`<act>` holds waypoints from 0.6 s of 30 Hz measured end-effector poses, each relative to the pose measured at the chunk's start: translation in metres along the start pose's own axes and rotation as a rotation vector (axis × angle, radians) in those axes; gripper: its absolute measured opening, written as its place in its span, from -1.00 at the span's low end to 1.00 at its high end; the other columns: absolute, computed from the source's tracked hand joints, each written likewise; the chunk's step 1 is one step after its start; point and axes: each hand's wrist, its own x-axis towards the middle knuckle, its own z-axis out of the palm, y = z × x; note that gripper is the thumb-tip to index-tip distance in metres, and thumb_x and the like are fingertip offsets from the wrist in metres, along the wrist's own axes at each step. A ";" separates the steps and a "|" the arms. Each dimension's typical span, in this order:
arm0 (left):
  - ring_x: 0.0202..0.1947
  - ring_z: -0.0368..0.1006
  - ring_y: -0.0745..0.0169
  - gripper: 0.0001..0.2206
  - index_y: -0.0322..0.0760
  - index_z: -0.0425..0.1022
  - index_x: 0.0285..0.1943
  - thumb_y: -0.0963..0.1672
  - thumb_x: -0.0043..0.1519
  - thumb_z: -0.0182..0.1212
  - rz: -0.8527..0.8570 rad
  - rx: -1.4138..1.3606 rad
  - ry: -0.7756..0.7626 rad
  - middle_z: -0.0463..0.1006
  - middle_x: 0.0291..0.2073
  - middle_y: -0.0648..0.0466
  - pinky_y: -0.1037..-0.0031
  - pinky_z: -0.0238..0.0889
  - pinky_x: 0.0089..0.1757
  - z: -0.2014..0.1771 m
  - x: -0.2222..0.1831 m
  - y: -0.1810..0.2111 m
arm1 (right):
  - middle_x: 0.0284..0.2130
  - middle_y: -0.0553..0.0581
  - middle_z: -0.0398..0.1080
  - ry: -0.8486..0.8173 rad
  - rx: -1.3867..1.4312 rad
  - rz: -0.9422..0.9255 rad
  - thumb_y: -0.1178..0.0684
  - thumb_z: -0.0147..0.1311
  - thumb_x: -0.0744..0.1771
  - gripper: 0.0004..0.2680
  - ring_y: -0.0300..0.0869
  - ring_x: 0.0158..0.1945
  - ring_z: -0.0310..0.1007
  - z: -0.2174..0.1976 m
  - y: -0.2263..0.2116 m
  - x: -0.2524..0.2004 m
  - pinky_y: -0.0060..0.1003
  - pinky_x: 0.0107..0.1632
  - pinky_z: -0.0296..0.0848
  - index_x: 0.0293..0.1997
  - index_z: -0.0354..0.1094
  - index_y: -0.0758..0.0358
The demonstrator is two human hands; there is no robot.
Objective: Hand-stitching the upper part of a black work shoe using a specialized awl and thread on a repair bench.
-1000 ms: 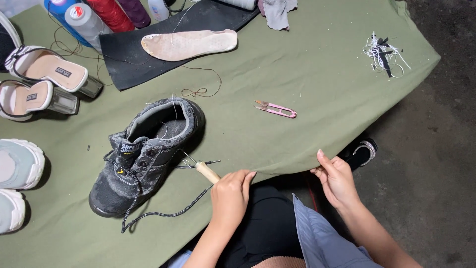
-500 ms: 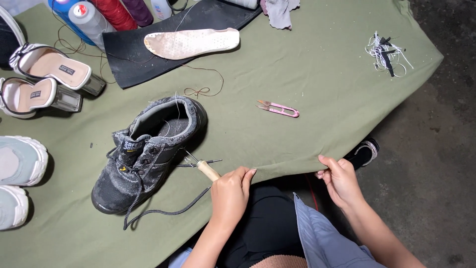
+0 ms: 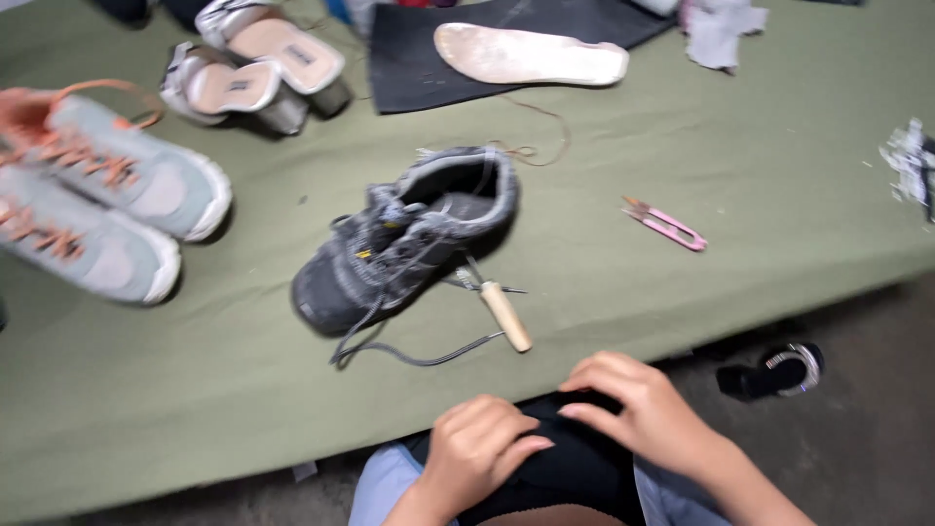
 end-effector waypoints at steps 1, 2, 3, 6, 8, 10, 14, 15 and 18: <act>-0.40 0.53 0.13 -0.83 -0.25 0.55 -0.24 -0.08 0.31 0.33 -0.014 0.020 0.017 0.60 -0.40 0.12 0.43 0.35 -0.31 -0.011 -0.008 -0.005 | -0.28 0.00 0.56 -0.021 0.004 -0.021 -0.03 0.25 0.30 -0.86 -0.19 -0.18 0.57 0.011 -0.005 0.011 -0.33 -0.04 0.46 -0.18 0.51 0.15; -0.31 0.54 0.10 -0.80 -0.27 0.56 -0.20 -0.05 0.30 0.31 -0.020 0.119 0.025 0.61 -0.33 0.09 0.39 0.37 -0.24 -0.021 -0.016 -0.009 | -0.24 0.01 0.50 -0.044 -0.082 -0.124 -0.05 0.22 0.32 -0.85 -0.15 -0.15 0.52 0.021 -0.011 0.021 -0.28 -0.02 0.43 -0.13 0.50 0.14; -0.22 0.55 0.07 -0.76 -0.29 0.56 -0.16 -0.02 0.30 0.30 -0.027 0.217 0.033 0.61 -0.27 0.07 0.35 0.40 -0.18 -0.032 -0.023 -0.013 | -0.20 0.02 0.45 -0.066 -0.168 -0.228 -0.08 0.18 0.35 -0.83 -0.11 -0.12 0.46 0.032 -0.016 0.031 -0.23 0.00 0.40 -0.07 0.48 0.12; -0.03 0.42 -0.02 -0.70 -0.29 0.53 0.05 0.01 0.35 0.19 -0.103 0.402 -0.091 0.53 -0.02 0.00 0.17 0.33 -0.08 -0.044 -0.062 -0.034 | -0.16 0.10 0.37 -0.151 -0.259 -0.369 -0.07 0.11 0.39 -0.81 -0.03 -0.15 0.38 0.056 -0.027 0.054 -0.14 -0.09 0.37 0.00 0.41 0.18; -0.06 0.43 -0.03 -0.82 -0.30 0.54 -0.06 -0.08 0.35 0.18 -0.106 0.421 -0.036 0.54 -0.09 0.00 0.18 0.34 -0.13 -0.051 -0.062 -0.035 | -0.12 0.12 0.35 -0.204 -0.298 -0.379 -0.02 0.18 0.35 -0.80 -0.01 -0.15 0.36 0.068 -0.025 0.062 -0.12 -0.11 0.35 0.01 0.36 0.16; -0.10 0.44 -0.03 -0.91 -0.32 0.55 -0.17 -0.17 0.35 0.18 -0.104 0.435 0.016 0.56 -0.16 -0.01 0.20 0.35 -0.17 -0.058 -0.057 -0.035 | -0.09 0.13 0.33 -0.255 -0.342 -0.384 0.02 0.26 0.31 -0.76 0.01 -0.15 0.35 0.076 -0.026 0.070 -0.09 -0.12 0.33 0.02 0.32 0.14; -0.27 0.46 0.05 -0.88 -0.28 0.52 -0.24 -0.15 0.34 0.20 -0.161 0.349 0.120 0.53 -0.37 0.09 0.29 0.29 -0.21 -0.069 -0.038 -0.038 | -0.31 0.08 0.38 -0.080 -0.262 -0.352 0.08 0.11 0.37 -0.94 -0.05 -0.27 0.36 0.076 -0.032 0.082 -0.17 -0.13 0.37 -0.20 0.36 0.19; -0.33 0.43 0.08 -0.87 -0.23 0.51 -0.27 -0.13 0.34 0.21 -0.188 0.342 0.122 0.50 -0.41 0.09 0.31 0.26 -0.20 -0.072 -0.033 -0.039 | -0.41 0.07 0.37 -0.030 -0.195 -0.301 0.07 0.08 0.39 -0.92 -0.08 -0.32 0.36 0.074 -0.034 0.084 -0.21 -0.11 0.38 -0.26 0.36 0.19; -0.26 0.46 0.07 -0.90 -0.27 0.53 -0.24 -0.14 0.29 0.29 -0.216 0.382 0.167 0.56 -0.35 0.09 0.28 0.30 -0.16 -0.080 -0.020 -0.043 | -0.38 -0.01 0.45 -0.011 -0.133 -0.150 0.05 0.09 0.38 -0.92 -0.19 -0.30 0.48 0.075 -0.026 0.089 -0.31 -0.16 0.42 -0.25 0.42 0.16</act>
